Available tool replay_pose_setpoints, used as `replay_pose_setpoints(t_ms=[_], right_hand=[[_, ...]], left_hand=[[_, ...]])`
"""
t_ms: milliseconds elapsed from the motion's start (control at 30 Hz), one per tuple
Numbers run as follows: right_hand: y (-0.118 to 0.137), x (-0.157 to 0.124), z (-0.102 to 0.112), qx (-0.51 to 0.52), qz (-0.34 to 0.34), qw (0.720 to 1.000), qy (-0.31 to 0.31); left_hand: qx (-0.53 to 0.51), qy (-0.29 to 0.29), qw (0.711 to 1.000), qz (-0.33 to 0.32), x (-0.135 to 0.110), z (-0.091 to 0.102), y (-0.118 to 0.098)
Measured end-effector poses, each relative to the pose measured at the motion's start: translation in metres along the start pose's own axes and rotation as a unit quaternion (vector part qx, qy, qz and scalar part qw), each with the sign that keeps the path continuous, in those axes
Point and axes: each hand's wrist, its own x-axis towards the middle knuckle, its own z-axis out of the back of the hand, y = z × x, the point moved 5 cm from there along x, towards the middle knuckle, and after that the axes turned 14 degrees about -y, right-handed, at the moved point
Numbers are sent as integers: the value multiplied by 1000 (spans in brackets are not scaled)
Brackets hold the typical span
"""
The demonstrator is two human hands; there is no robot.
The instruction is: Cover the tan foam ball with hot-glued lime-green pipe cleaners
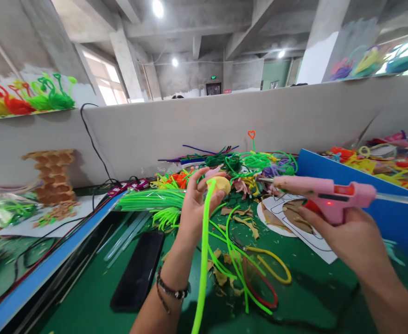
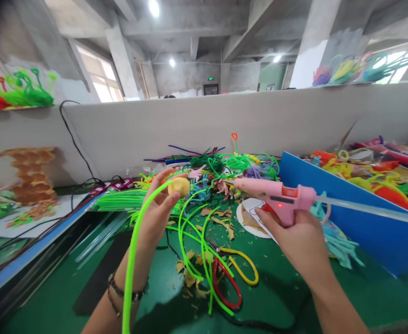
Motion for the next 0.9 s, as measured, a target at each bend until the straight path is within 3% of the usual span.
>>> replay_pose_setpoints(t_ms=[100, 333, 600, 900], right_hand=[[26, 11, -4, 30, -23, 998, -45], [71, 24, -28, 150, 77, 985, -34], [79, 17, -38, 153, 139, 978, -10], [82, 19, -38, 155, 156, 975, 10]], left_hand=[[17, -22, 999, -42, 4, 7, -7], [-21, -27, 999, -35, 5, 12, -17], [57, -60, 996, -22, 4, 17, -19], [64, -37, 997, -25, 2, 16, -25]])
